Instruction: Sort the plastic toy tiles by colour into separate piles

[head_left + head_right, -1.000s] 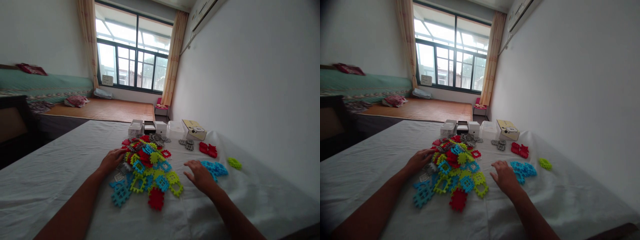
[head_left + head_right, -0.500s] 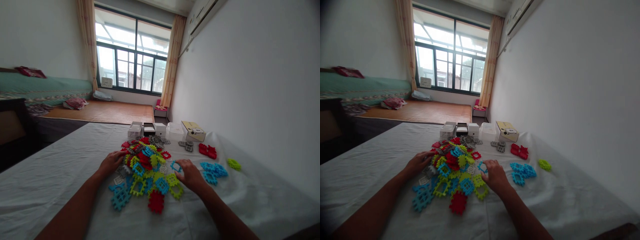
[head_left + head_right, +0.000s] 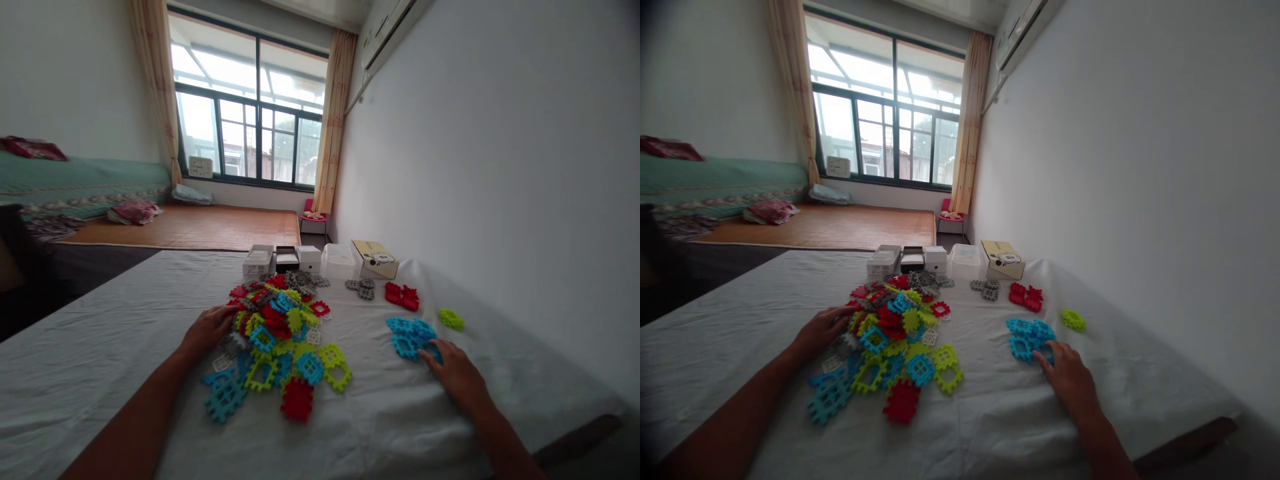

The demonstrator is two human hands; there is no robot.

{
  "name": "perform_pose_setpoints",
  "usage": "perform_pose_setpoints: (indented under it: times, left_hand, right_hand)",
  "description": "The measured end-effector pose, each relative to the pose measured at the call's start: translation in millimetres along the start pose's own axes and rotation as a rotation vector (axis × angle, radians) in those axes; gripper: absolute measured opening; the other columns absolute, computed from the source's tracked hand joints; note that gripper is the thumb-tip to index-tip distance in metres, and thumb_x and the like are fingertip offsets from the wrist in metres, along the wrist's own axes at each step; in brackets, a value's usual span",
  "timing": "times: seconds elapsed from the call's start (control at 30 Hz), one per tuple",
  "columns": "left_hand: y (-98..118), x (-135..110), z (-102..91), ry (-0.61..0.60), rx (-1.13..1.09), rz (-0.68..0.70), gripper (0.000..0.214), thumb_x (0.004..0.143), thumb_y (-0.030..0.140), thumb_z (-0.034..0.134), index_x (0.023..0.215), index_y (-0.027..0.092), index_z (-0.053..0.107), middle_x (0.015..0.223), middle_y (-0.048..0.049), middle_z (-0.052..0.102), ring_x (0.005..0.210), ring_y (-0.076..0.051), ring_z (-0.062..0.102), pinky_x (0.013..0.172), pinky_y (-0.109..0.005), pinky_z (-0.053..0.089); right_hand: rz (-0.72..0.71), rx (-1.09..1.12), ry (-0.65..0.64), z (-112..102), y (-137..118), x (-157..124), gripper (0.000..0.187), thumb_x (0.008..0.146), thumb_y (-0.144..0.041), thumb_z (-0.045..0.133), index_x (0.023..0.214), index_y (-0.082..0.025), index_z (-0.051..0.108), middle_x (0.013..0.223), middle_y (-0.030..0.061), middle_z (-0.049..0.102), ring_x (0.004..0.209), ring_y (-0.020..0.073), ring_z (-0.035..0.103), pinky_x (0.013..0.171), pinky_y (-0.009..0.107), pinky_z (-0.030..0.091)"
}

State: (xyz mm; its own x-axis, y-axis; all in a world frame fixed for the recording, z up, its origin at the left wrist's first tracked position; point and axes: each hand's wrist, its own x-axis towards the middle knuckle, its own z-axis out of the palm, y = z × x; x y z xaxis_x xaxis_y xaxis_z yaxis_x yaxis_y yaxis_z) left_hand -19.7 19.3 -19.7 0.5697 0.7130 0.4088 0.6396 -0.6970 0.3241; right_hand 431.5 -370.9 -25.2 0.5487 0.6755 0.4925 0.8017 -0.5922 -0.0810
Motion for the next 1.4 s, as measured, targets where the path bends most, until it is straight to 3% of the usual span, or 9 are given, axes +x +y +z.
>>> perform_pose_setpoints:
  times: [0.17, 0.33, 0.47, 0.63, 0.77, 0.97, 1.1, 1.2, 1.4]
  left_hand:
    - [7, -2, -5.1, -0.027, -0.022, -0.019, 0.045, 0.083, 0.041, 0.039, 0.114, 0.022, 0.065, 0.116, -0.0053, 0.066, 0.108, -0.023, 0.059, 0.093, -0.032, 0.044]
    - [9, -3, -7.3, -0.047, -0.061, -0.025, 0.045, 0.083, 0.041, 0.039, 0.115, 0.022, 0.064, 0.118, -0.0044, 0.065, 0.110, -0.022, 0.057, 0.094, -0.031, 0.043]
    - [8, -2, -7.8, -0.044, -0.073, -0.040, 0.045, 0.082, 0.041, 0.039, 0.113, 0.021, 0.065, 0.116, -0.0053, 0.066, 0.109, -0.022, 0.058, 0.094, -0.031, 0.044]
    - [6, -1, -9.6, -0.029, -0.081, -0.030, 0.044, 0.081, 0.043, 0.041, 0.109, 0.021, 0.067, 0.113, -0.0054, 0.068, 0.105, -0.022, 0.060, 0.092, -0.031, 0.045]
    - [7, 0, -11.3, -0.024, -0.086, -0.042, 0.043, 0.079, 0.042, 0.042, 0.109, 0.024, 0.068, 0.110, -0.0037, 0.069, 0.102, -0.022, 0.062, 0.089, -0.030, 0.047]
    - [3, 0, -6.8, -0.013, -0.079, -0.025, 0.043, 0.079, 0.044, 0.042, 0.109, 0.025, 0.068, 0.110, -0.0026, 0.069, 0.102, -0.022, 0.062, 0.089, -0.028, 0.047]
    - [2, 1, -4.5, -0.011, -0.070, -0.019, 0.045, 0.080, 0.045, 0.042, 0.111, 0.024, 0.067, 0.111, -0.0037, 0.068, 0.103, -0.023, 0.061, 0.089, -0.029, 0.046]
    - [3, 0, -5.0, -0.013, -0.049, -0.032, 0.046, 0.080, 0.044, 0.040, 0.112, 0.022, 0.067, 0.112, -0.0056, 0.068, 0.104, -0.023, 0.061, 0.089, -0.030, 0.046]
    - [5, 0, -7.2, -0.032, -0.052, -0.037, 0.046, 0.081, 0.044, 0.040, 0.112, 0.023, 0.066, 0.114, -0.0052, 0.067, 0.105, -0.023, 0.060, 0.091, -0.030, 0.045]
  right_hand:
    - [-0.184, 0.172, 0.061, -24, -79, 6, 0.033, 0.086, -0.043, 0.049, 0.108, -0.021, 0.062, 0.111, 0.0108, 0.064, 0.104, 0.0283, 0.056, 0.087, 0.043, 0.047]
    - [-0.626, 0.567, -0.344, -48, -181, 0, 0.047, 0.081, -0.031, 0.061, 0.127, -0.026, 0.051, 0.124, 0.0052, 0.060, 0.114, 0.0226, 0.050, 0.098, 0.039, 0.042]
    - [-0.833, 0.541, -0.556, -47, -215, 11, 0.070, 0.071, -0.021, 0.070, 0.135, -0.033, 0.043, 0.135, 0.0004, 0.052, 0.121, 0.0233, 0.044, 0.101, 0.038, 0.038]
    - [-0.871, 0.540, -0.541, -42, -223, 30, 0.060, 0.067, -0.027, 0.076, 0.124, -0.032, 0.056, 0.115, 0.0011, 0.065, 0.108, 0.0215, 0.054, 0.094, 0.032, 0.043]
    - [-0.633, 0.587, -0.374, -48, -201, 32, 0.052, 0.072, -0.041, 0.071, 0.120, -0.027, 0.058, 0.109, 0.0042, 0.066, 0.103, 0.0220, 0.057, 0.089, 0.034, 0.046]
    - [-0.122, 0.223, -0.087, -31, -75, 23, 0.047, 0.081, -0.054, 0.052, 0.112, -0.020, 0.061, 0.109, 0.0118, 0.065, 0.099, 0.0276, 0.061, 0.082, 0.042, 0.050]
    - [0.003, -0.054, -0.010, -17, -11, 16, 0.045, 0.080, -0.056, 0.051, 0.105, -0.021, 0.063, 0.102, 0.0136, 0.067, 0.094, 0.0345, 0.061, 0.070, 0.048, 0.051]
    - [-0.063, -0.024, 0.025, -17, -23, 17, 0.045, 0.080, -0.056, 0.053, 0.106, -0.021, 0.063, 0.108, 0.0134, 0.065, 0.102, 0.0365, 0.057, 0.073, 0.049, 0.051]
    - [-0.422, 0.434, -0.280, -31, -146, 8, 0.042, 0.084, -0.050, 0.052, 0.114, -0.022, 0.060, 0.108, 0.0074, 0.067, 0.097, 0.0239, 0.060, 0.085, 0.036, 0.048]
